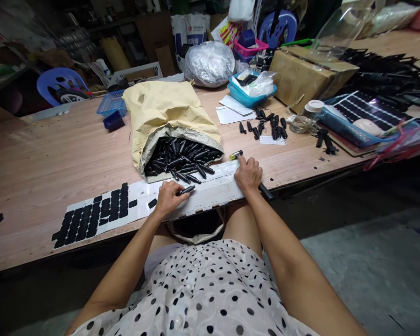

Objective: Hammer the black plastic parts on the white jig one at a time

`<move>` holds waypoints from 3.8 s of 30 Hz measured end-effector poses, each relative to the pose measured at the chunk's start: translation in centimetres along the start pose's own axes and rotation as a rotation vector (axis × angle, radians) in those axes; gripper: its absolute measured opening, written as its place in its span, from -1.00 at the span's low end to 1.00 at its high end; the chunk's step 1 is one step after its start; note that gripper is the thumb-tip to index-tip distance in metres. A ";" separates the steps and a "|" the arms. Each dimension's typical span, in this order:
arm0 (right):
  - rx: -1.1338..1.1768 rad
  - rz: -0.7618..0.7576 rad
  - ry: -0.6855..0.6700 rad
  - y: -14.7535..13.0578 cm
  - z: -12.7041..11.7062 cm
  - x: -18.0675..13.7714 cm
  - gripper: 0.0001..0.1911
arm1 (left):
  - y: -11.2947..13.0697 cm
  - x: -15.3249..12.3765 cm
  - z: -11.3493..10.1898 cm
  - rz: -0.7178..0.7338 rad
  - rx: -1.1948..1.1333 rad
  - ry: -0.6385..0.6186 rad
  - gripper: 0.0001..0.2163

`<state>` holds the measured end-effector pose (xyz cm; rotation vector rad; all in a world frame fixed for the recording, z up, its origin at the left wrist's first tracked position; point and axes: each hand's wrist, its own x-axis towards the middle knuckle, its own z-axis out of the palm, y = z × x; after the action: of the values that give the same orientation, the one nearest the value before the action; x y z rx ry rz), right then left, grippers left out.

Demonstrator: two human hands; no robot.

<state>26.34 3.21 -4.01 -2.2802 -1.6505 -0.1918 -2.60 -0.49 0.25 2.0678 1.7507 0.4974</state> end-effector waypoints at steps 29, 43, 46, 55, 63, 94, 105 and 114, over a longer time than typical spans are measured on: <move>0.854 -0.326 -0.250 -6.5 -5.6 -10.6 -0.62 | -0.2 -0.6 2.2 -0.089 -0.192 -0.034 -0.87; 0.632 -0.353 -0.196 -6.7 -5.8 -10.7 -0.58 | 0.0 -0.6 2.6 -0.091 -0.208 -0.004 -0.88; 0.603 -0.336 -0.227 -6.5 -5.7 -10.9 -0.59 | 0.0 -0.6 2.6 -0.091 -0.199 0.006 -0.88; 0.464 -0.164 -0.039 -3.3 -5.1 -5.6 -0.55 | 0.1 -0.8 2.6 -0.060 -0.155 0.027 -0.89; 0.142 0.031 -0.049 0.4 -1.6 -0.3 -0.58 | 0.1 -0.9 2.4 -0.042 -0.129 0.006 -0.91; 0.040 0.018 -0.039 -1.2 -0.6 -1.1 -0.57 | -1.8 -4.4 2.7 0.378 -0.035 -0.023 -0.76; 0.010 0.016 -0.037 -1.6 -0.7 -1.1 -0.57 | -2.7 5.7 -0.6 0.375 0.258 0.049 -0.78; -0.015 0.018 -0.037 -1.7 -0.9 -1.2 -0.57 | -1.6 1.9 0.5 0.407 0.173 -0.019 -0.88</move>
<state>24.39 2.33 -3.18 -2.3219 -1.6512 -0.1590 -3.45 1.58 -0.96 2.5583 1.4040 0.4490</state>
